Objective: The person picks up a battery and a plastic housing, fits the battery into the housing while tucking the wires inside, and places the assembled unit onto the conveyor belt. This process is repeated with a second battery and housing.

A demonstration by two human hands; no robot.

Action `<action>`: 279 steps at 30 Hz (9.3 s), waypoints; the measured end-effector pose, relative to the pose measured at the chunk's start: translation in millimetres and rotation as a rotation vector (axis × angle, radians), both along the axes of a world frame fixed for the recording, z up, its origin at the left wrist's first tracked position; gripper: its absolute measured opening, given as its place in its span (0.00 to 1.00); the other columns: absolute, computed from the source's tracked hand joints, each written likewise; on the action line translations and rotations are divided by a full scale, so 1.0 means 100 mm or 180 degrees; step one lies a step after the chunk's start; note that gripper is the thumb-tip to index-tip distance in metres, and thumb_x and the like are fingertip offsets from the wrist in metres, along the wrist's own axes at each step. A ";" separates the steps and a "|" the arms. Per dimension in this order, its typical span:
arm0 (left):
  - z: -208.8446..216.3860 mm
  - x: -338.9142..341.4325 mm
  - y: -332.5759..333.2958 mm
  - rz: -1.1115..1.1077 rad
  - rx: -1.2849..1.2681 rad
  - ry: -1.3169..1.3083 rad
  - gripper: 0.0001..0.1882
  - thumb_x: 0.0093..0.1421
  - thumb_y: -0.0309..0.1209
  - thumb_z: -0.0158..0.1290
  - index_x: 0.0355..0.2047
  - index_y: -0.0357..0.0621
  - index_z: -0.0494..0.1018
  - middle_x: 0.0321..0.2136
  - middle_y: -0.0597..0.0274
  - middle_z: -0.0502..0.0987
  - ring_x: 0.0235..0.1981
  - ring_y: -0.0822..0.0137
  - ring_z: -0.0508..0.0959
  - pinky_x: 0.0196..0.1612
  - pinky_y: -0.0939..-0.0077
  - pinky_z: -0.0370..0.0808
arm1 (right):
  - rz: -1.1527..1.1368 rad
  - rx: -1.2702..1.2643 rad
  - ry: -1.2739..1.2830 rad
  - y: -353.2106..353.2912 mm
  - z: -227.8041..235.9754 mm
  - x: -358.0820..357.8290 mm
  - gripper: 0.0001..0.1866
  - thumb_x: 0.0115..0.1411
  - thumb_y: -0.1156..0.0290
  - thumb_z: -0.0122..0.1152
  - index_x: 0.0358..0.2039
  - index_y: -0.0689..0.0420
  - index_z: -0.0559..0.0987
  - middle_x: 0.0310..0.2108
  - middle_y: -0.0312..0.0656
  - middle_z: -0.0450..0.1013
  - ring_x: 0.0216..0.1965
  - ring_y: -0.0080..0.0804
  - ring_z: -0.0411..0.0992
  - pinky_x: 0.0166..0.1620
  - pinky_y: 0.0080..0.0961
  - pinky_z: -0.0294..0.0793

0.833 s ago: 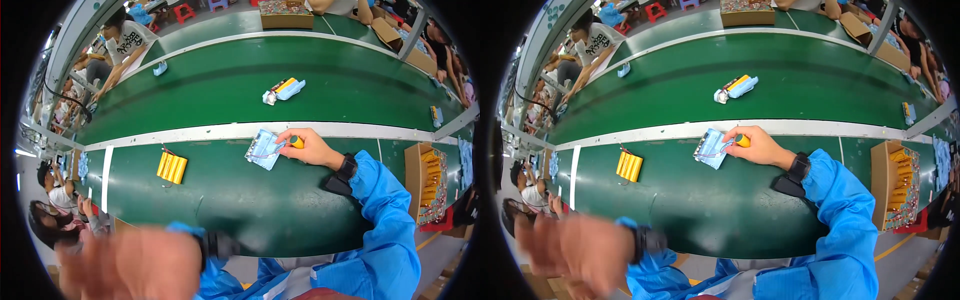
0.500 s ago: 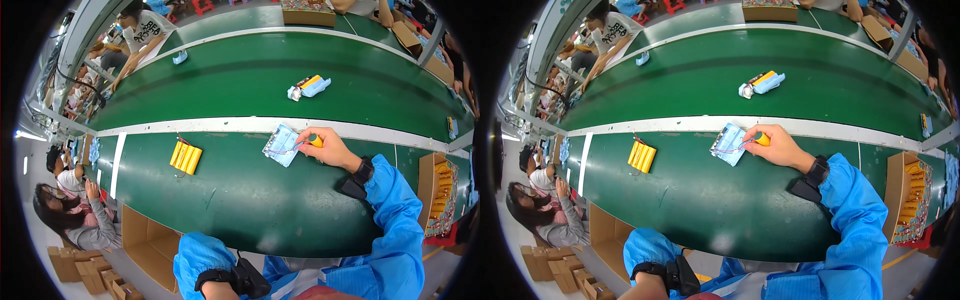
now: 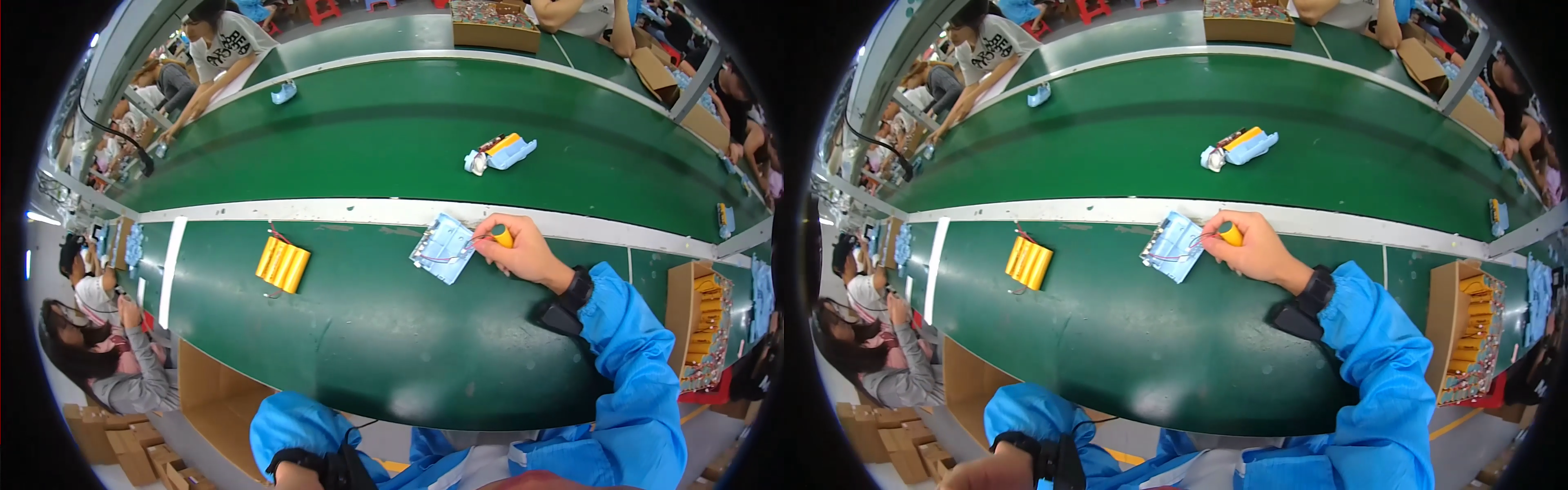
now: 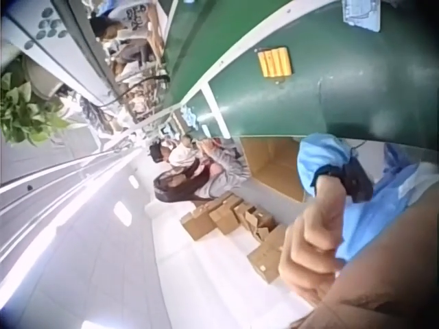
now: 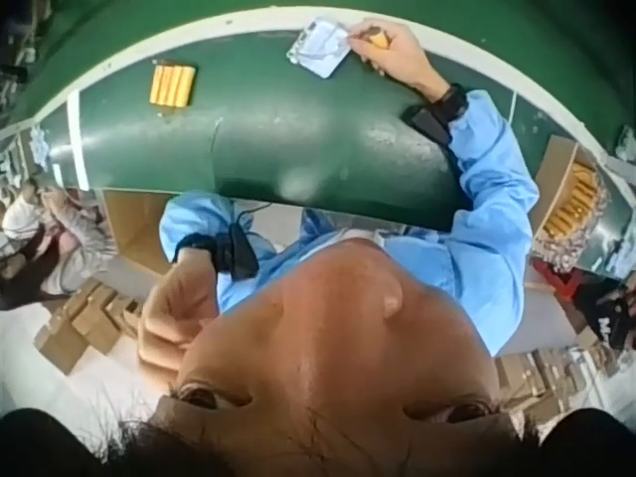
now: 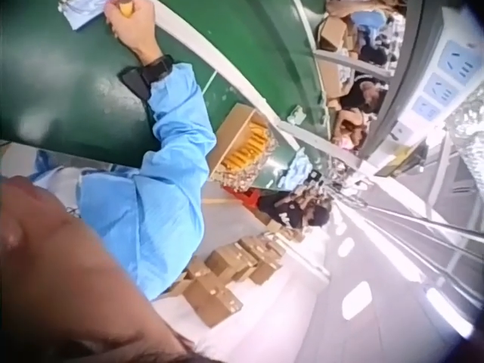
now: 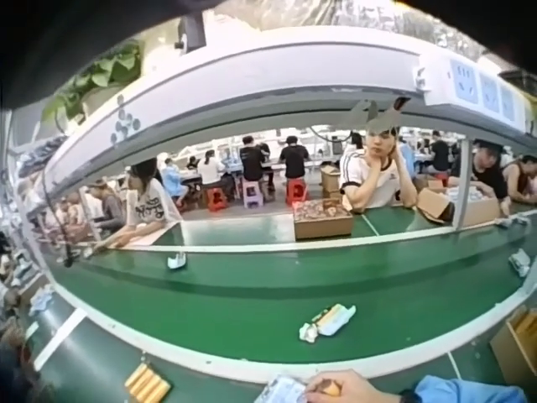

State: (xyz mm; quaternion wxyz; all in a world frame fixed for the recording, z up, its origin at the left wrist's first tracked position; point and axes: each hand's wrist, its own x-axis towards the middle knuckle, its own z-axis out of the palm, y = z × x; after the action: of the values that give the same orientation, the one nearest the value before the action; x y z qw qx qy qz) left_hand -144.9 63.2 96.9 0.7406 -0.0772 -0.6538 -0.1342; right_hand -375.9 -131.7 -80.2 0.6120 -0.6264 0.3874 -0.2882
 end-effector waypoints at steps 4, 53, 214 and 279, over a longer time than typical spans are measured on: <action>0.03 -0.01 0.03 -0.0175 -0.0066 -0.0033 0.10 0.53 0.15 0.53 0.32 0.44 0.71 0.34 0.70 0.71 0.31 0.73 0.72 0.29 0.77 0.68 | -0.0011 -0.0038 -0.0068 0.00 -0.01 0.01 0.05 0.59 0.71 0.62 0.34 0.58 0.76 0.21 0.31 0.71 0.16 0.12 0.64 0.19 0.12 0.61; -2.31 -0.11 2.49 -0.1783 0.6491 -0.1689 0.17 0.62 0.36 0.48 0.49 0.42 0.72 0.48 0.55 0.73 0.49 0.59 0.72 0.54 0.67 0.67 | -0.0116 -0.0400 0.0278 0.05 -0.11 0.02 0.06 0.60 0.72 0.59 0.36 0.59 0.76 0.23 0.31 0.70 0.19 0.13 0.65 0.21 0.11 0.62; -1.70 -0.12 -1.52 0.2108 0.3415 -0.3390 0.27 0.52 0.22 0.54 0.53 0.27 0.61 0.40 0.40 0.68 0.42 0.42 0.71 0.45 0.58 0.71 | -0.1284 -0.1145 0.0854 0.06 -0.17 0.88 0.07 0.51 0.71 0.59 0.21 0.57 0.82 0.48 0.48 0.67 0.51 0.50 0.56 0.52 0.45 0.56; -1.78 -0.18 -1.39 0.2565 0.3313 -0.3764 0.26 0.56 0.36 0.55 0.47 0.25 0.66 0.27 0.42 0.77 0.28 0.47 0.79 0.33 0.59 0.76 | -0.0904 -0.2303 0.0278 0.32 -0.07 0.58 0.16 0.54 0.70 0.65 0.44 0.57 0.79 0.56 0.58 0.62 0.48 0.48 0.70 0.50 0.32 0.71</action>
State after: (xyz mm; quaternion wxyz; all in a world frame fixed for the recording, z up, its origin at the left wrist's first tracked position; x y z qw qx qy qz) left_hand -162.5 -76.2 -81.2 0.2135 0.5879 -0.7633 -0.1615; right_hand -317.5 -99.5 -87.4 0.2885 -0.7535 0.3694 -0.4610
